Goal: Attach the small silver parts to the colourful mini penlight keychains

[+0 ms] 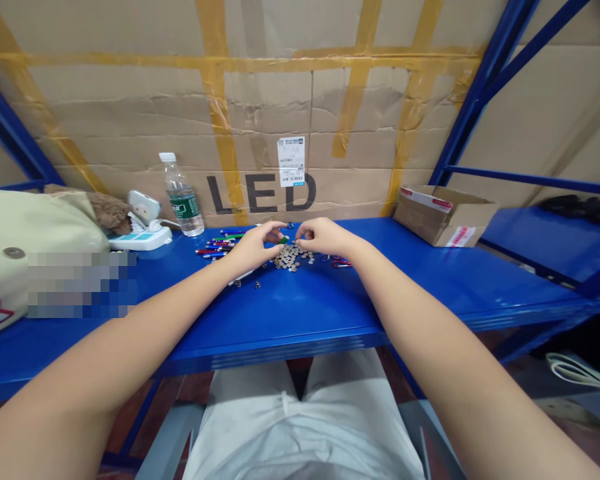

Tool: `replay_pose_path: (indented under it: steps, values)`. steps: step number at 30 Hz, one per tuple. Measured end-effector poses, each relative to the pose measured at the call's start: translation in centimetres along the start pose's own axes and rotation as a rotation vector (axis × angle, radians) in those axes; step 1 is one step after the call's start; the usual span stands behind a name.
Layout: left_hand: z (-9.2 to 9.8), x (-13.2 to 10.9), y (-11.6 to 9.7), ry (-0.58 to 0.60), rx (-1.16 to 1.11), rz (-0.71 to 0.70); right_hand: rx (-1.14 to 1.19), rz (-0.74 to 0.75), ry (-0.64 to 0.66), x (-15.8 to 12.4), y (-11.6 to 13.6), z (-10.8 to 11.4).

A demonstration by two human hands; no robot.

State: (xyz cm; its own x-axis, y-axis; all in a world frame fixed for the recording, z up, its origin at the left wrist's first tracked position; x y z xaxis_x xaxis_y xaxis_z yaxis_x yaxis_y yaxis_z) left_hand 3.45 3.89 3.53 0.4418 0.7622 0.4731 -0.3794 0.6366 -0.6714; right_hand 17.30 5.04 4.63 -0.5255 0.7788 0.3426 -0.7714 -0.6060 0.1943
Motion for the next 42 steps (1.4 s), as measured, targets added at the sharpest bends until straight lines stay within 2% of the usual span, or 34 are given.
replay_pose_path:
  steps: [2,4,12,21,24,29,33,37,42]
  values:
    - [-0.1,0.0,0.1,0.003,-0.031,0.002,0.071,0.015,-0.106,0.1,0.1,0.6]
    - [-0.2,0.0,0.3,0.007,-0.063,-0.004,0.137,0.046,-0.139,0.2,0.4,0.5]
    - [-0.1,0.0,0.5,0.01,-0.12,-0.022,0.229,0.073,-0.122,0.4,0.8,-0.2]
    - [0.5,0.2,0.7,-0.057,-0.143,-0.017,0.26,0.077,-0.191,0.3,0.6,0.7]
    - [0.5,0.2,0.9,-0.052,-0.121,-0.022,0.191,0.056,-0.124,0.2,0.5,0.4]
    - [0.5,0.1,1.1,-0.043,-0.075,-0.016,0.001,0.008,0.128,-0.1,-0.1,-0.9]
    - [0.4,0.1,1.0,-0.021,-0.05,-0.006,-0.126,-0.033,0.256,-0.2,-1.2,-1.9]
    - [0.3,0.0,0.8,-0.012,-0.046,0.007,-0.163,-0.047,0.308,0.0,-1.9,-2.8]
    - [0.1,0.0,0.8,0.001,-0.054,0.018,-0.191,-0.067,0.297,0.2,-1.7,-3.1]
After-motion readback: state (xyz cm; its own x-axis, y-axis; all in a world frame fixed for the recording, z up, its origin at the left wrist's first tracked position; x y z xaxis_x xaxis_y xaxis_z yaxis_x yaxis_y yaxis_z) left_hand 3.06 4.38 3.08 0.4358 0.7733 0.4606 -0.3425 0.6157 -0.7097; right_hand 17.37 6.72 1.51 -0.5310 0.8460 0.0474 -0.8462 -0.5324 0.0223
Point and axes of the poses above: each hand's wrist, its own x-axis towards the middle knuckle, its own z-axis out of the back of the hand, y = z × x, the point moved 7 cm from there along x, towards the middle knuckle, and after that the axes turned 10 degrees about -x, right-handed, at the moved point
